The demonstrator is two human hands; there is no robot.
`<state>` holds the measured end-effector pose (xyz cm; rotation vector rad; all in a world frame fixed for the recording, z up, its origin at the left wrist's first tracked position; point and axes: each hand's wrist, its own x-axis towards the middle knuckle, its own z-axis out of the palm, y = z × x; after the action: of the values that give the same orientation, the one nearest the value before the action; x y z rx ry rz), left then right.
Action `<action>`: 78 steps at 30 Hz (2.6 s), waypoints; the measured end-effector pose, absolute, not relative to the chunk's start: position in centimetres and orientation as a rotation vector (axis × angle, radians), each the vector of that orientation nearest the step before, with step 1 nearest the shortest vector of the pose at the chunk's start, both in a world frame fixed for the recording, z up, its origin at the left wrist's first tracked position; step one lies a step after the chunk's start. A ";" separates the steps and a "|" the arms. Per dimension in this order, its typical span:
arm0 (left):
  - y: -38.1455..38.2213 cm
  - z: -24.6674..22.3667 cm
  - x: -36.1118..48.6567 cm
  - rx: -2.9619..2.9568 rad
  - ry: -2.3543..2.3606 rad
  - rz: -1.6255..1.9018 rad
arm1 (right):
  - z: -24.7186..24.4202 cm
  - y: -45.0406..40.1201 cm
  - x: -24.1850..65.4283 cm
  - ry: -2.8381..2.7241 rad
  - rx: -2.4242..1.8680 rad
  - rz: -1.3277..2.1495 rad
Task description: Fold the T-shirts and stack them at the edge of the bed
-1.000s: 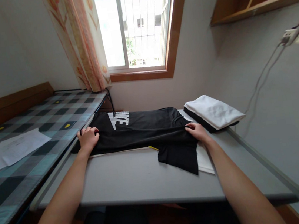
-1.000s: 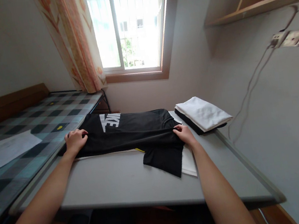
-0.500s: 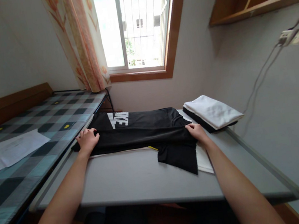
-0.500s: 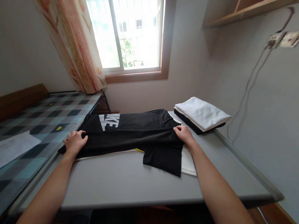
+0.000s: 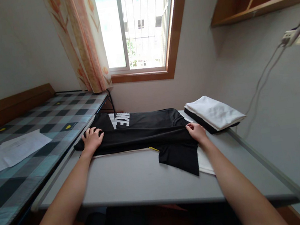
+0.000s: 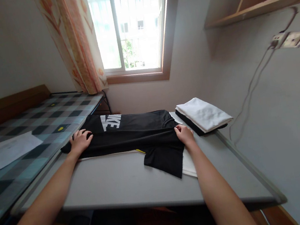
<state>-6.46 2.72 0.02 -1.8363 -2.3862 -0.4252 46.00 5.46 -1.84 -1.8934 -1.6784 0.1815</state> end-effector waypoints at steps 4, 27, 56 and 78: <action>2.7 0.5 -5.5 -1.871 -2.221 -0.524 | -0.7 4.6 45.9 -1.732 -1.923 0.092; 9.4 0.6 10.9 -2.717 -1.950 -0.616 | 0.1 2.6 40.9 -2.293 -1.677 0.027; 3.3 0.0 14.7 -2.751 -1.362 -0.629 | 0.5 2.1 38.4 -2.218 -1.397 0.025; 2.9 -0.6 1.7 -2.449 -1.995 -0.150 | -0.1 2.4 39.2 -2.394 -2.003 0.117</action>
<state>1.74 2.85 -0.62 -2.4495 -1.9946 -0.1503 39.20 2.40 -0.06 -2.0033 -2.3936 0.1174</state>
